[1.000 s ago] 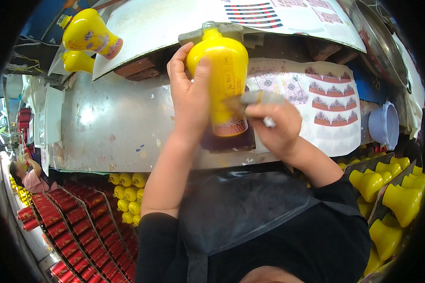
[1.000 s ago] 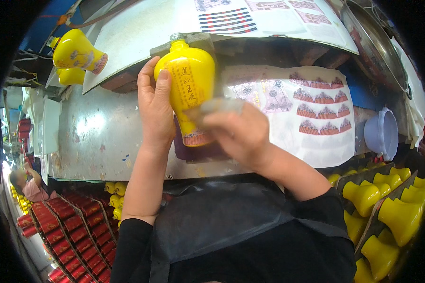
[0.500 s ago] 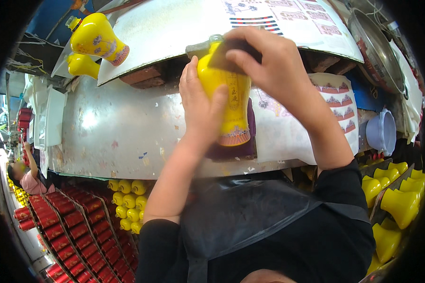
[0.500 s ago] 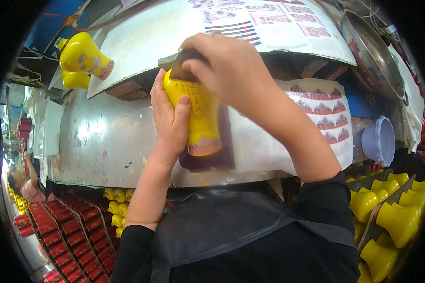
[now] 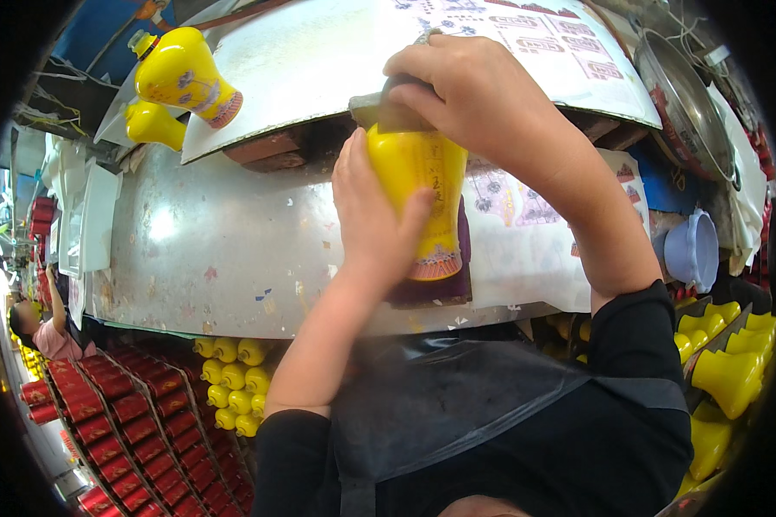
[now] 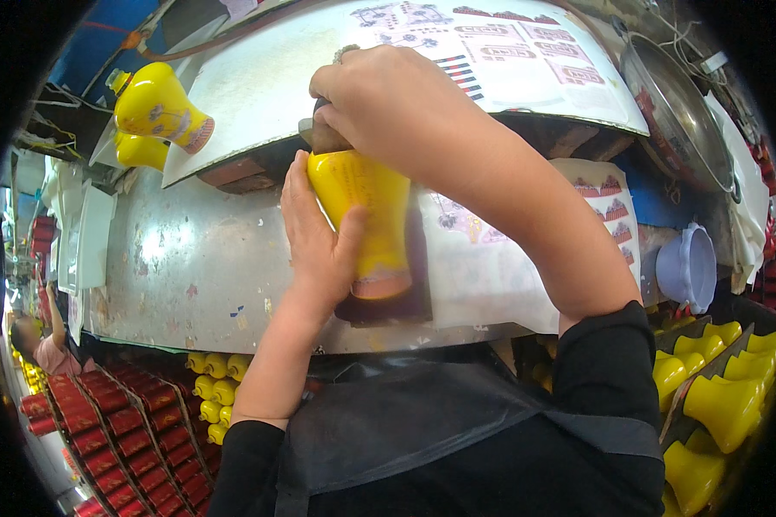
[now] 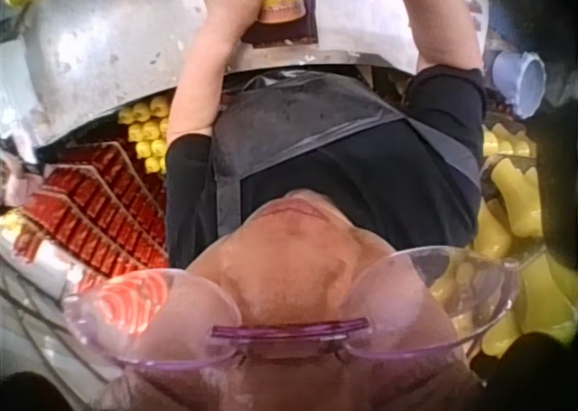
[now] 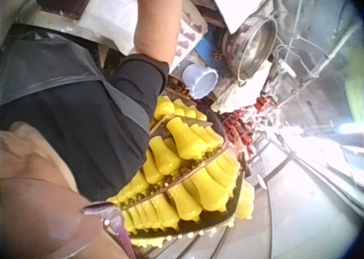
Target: The person applies decorative stickers to yellow ceramic vases. They peel stickers from a sheet, position them on the vase body and neck, smooth them down, and set the finished vases aside on the workbench.
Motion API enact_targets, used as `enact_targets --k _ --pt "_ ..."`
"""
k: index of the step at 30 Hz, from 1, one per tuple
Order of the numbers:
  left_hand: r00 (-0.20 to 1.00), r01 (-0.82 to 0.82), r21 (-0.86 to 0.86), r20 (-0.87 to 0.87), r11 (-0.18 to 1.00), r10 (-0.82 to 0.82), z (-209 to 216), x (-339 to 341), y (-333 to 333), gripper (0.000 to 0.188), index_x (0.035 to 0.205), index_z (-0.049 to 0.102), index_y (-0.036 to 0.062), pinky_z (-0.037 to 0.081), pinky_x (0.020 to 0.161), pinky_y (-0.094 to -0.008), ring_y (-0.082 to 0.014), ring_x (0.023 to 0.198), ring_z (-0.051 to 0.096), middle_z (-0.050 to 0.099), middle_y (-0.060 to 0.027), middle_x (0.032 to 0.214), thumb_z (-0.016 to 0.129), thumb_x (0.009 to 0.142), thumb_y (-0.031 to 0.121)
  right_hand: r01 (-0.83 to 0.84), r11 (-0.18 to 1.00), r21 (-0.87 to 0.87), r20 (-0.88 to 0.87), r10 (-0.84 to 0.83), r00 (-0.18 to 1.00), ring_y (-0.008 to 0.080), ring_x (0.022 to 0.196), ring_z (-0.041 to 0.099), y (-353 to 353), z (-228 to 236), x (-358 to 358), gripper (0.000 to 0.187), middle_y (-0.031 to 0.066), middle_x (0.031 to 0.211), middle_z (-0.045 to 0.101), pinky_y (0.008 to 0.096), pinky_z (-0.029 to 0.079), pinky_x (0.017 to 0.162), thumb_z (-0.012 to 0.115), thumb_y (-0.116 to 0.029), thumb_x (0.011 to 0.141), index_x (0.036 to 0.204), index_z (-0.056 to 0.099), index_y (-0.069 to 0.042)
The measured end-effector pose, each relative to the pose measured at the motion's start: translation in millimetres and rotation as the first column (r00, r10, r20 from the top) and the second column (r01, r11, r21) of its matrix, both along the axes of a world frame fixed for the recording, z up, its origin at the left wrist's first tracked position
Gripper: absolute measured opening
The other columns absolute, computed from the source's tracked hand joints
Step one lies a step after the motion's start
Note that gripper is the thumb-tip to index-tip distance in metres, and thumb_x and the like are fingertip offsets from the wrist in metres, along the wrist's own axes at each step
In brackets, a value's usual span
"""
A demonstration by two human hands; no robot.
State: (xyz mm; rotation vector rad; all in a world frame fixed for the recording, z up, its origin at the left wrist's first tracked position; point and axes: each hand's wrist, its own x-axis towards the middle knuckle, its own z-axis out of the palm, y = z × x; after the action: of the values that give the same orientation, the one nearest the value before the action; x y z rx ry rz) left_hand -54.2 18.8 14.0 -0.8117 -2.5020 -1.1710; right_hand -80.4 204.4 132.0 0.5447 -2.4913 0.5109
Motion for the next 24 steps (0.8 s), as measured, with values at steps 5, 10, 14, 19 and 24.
enact_targets --k 5,10,14,19,24 --pt "0.999 -0.016 -0.016 0.036 1.0 0.017 -0.9 7.6 -2.3 0.095 0.158 0.02 -0.0075 0.022 0.122 -0.0557 -0.0482 0.146 0.03 0.031 -0.0323 0.156 0.065 0.095 0.048 -0.032 0.999 0.04 -0.092 0.035 0.995 0.0376 0.084 0.071 -1.1 7.5 7.6 0.014 0.019 0.089 0.071 0.0436 0.058 0.079 0.069 -0.014 0.088 0.091 0.071 0.0" --pt "0.998 -0.028 -0.021 0.061 0.999 0.029 -3.9 14.5 -6.3 0.092 0.161 0.016 -0.0042 0.024 0.123 -0.0505 -0.0435 0.147 0.032 0.033 -0.0292 0.158 0.063 0.098 0.044 -0.095 0.994 0.051 0.015 0.095 0.995 0.0317 0.08 0.072 4.3 7.2 -0.4 0.016 0.0149 0.088 0.073 0.0367 0.059 0.075 0.071 -0.014 0.092 0.104 0.072 -0.002" --pt "0.989 -0.016 0.01 0.146 1.0 0.015 -7.9 20.2 -11.9 0.092 0.161 0.017 -0.0041 0.025 0.123 -0.0501 -0.0411 0.147 0.035 0.036 -0.0281 0.156 0.065 0.096 0.04 -0.005 0.996 0.085 0.012 0.004 1.0 0.0392 0.086 0.07 8.4 3.6 -8.6 0.019 0.0201 0.091 0.071 0.0447 0.056 0.081 0.066 -0.017 0.088 0.096 0.072 -0.001" --pt "0.96 0.043 0.098 0.271 0.994 -0.068 -17.5 27.8 -26.8 0.09 0.161 0.022 -0.0022 0.026 0.123 -0.0483 -0.0391 0.147 0.036 0.04 -0.0273 0.155 0.066 0.094 0.04 -0.002 0.973 -0.229 -0.049 -0.009 0.999 0.0338 0.093 0.072 14.7 -14.4 10.4 0.021 0.0178 0.098 0.074 0.0378 0.057 0.085 0.072 -0.014 0.088 0.105 0.073 -0.001" --pt "0.902 0.265 0.092 0.327 0.96 -0.281 -31.8 26.2 -48.8 0.088 0.155 0.041 0.004 0.026 0.122 -0.0525 -0.0424 0.145 0.036 0.04 -0.0253 0.156 0.074 0.085 0.046 0.202 0.736 -0.646 0.155 -0.133 0.979 0.01 0.099 0.066 22.4 -66.1 45.5 0.023 0.0039 0.11 0.072 0.0218 0.054 0.087 0.074 -0.007 0.097 0.119 0.071 -0.002"
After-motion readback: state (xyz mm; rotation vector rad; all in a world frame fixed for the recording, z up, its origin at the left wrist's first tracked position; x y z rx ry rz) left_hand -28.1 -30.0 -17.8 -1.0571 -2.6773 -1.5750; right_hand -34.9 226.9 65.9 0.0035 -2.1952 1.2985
